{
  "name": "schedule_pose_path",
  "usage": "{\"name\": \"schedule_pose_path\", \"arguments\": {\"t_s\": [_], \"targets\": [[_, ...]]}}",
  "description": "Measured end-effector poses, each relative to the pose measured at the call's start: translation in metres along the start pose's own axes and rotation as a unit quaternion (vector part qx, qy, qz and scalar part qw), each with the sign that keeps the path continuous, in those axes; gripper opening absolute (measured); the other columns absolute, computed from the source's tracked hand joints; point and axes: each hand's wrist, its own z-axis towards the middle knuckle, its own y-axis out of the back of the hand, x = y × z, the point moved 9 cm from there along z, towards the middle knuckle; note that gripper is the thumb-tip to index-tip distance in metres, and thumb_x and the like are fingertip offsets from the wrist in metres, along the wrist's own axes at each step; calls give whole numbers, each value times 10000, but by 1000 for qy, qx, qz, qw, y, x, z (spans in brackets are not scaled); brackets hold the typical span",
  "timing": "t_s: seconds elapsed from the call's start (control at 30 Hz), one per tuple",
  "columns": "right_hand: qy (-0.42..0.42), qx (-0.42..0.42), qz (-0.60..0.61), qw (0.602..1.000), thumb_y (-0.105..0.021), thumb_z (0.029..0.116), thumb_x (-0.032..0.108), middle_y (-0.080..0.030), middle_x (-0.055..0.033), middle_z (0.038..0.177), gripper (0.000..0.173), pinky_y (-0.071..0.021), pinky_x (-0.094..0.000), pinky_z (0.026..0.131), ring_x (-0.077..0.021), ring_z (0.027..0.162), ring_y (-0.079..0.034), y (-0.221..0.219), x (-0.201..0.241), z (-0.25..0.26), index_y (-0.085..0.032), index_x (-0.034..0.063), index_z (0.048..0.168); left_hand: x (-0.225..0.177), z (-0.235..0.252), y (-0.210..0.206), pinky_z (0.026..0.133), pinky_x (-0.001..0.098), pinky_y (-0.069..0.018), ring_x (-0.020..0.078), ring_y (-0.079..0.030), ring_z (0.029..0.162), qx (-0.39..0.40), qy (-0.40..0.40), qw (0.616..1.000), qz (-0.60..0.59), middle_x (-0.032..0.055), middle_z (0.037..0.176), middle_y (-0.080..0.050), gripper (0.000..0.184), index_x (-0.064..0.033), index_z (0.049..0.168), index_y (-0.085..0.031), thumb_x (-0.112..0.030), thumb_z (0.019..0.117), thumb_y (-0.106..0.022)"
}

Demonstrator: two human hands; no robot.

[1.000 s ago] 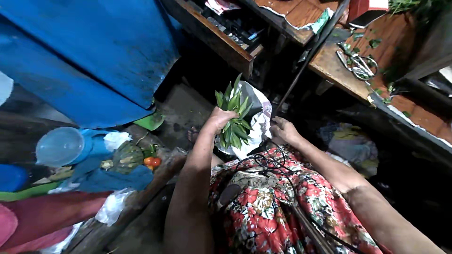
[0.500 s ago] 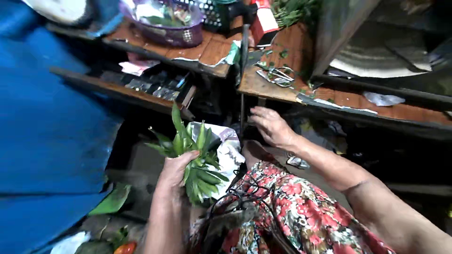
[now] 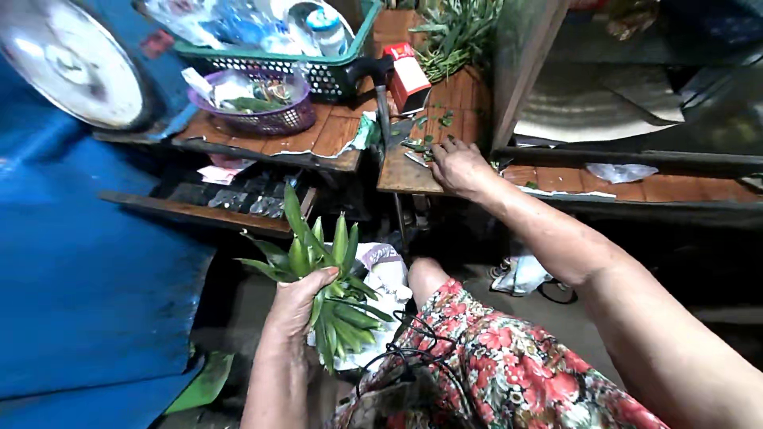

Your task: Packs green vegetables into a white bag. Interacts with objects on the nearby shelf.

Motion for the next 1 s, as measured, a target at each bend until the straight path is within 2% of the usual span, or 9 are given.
{"name": "schedule_pose_path", "arguments": {"t_s": [0.1, 0.27, 0.47, 0.6, 0.7, 0.77, 0.87, 0.9, 1.0], "targets": [[35, -32, -7, 999, -507, 1035, 182, -648, -278, 1225, 383, -502, -606, 969, -458, 1154, -632, 6, 7, -3, -578, 12, 1371, -6, 6, -14, 694, 191, -607, 7, -706, 751, 4, -3, 1000, -6, -74, 816, -730, 379, -105, 1087, -590, 102, 770, -606], [77, -144, 17, 986, -559, 981, 71, -667, -258, 1066, 243, -552, -548, 881, -435, 1023, -661, 21, 4, -13, -689, -18, 1166, -18, 20, -39, 684, 204, -612, 17, -712, 744, 34, -24, 999, -14, -71, 822, -738, 417, -132, 1094, -606, 108, 753, -611], [159, -219, 77, 960, -587, 979, 26, -685, -234, 1130, 325, -570, -502, 918, -381, 1047, -686, 34, 5, -59, -644, -7, 1298, -66, 55, -70, 639, 197, -598, -5, -689, 719, 22, -49, 997, 57, -93, 823, -721, 289, -148, 1072, -630, 34, 847, -630], [220, -266, 90, 934, -604, 959, 6, -703, -203, 1148, 337, -565, -442, 948, -325, 1052, -697, 49, -2, -101, -651, -31, 1291, -100, 97, -116, 704, 260, -613, 44, -695, 786, 15, -58, 993, 106, -33, 894, -709, 327, -85, 1130, -605, -23, 828, -715], [236, -304, 101, 917, -609, 958, -1, -706, -212, 1137, 294, -574, -418, 949, -313, 1052, -703, 50, -18, -117, -667, -48, 1241, -113, 133, -169, 759, 371, -608, 142, -698, 863, 26, -30, 985, 168, 70, 1000, -700, 502, -28, 1218, -592, -119, 762, -781], [222, -318, 127, 913, -592, 960, -12, -689, -228, 1166, 297, -576, -419, 959, -316, 1080, -692, 48, -29, -121, -655, -57, 1247, -115, 160, -212, 811, 416, -604, 193, -705, 925, 61, -40, 986, 150, 122, 1063, -706, 576, -4, 1251, -595, -147, 746, -831], [191, -332, 148, 912, -586, 972, 3, -681, -234, 1182, 295, -578, -420, 957, -313, 1091, -689, 44, -35, -122, -655, -51, 1254, -107, 182, -268, 1015, 444, -539, 238, -634, 1190, 179, -44, 973, 140, 164, 1334, -615, 835, -55, 1500, -399, -295, 837, -846], [185, -331, 151, 913, -588, 977, 10, -680, -231, 1183, 293, -579, -422, 955, -311, 1092, -689, 43, -35, -122, -658, -45, 1256, -104, 185, -280, 1037, 458, -517, 255, -600, 1240, 209, -50, 965, 151, 172, 1394, -574, 858, -74, 1530, -365, -322, 854, -830], [183, -330, 147, 914, -587, 975, 14, -691, -220, 1176, 295, -579, -421, 953, -308, 1091, -692, 41, -33, -121, -662, -40, 1255, -89, 183, -290, 1037, 612, -457, 361, -463, 1386, 239, -27, 954, 181, 188, 1573, -403, 878, -155, 1622, -251, -355, 927, -749]]}}
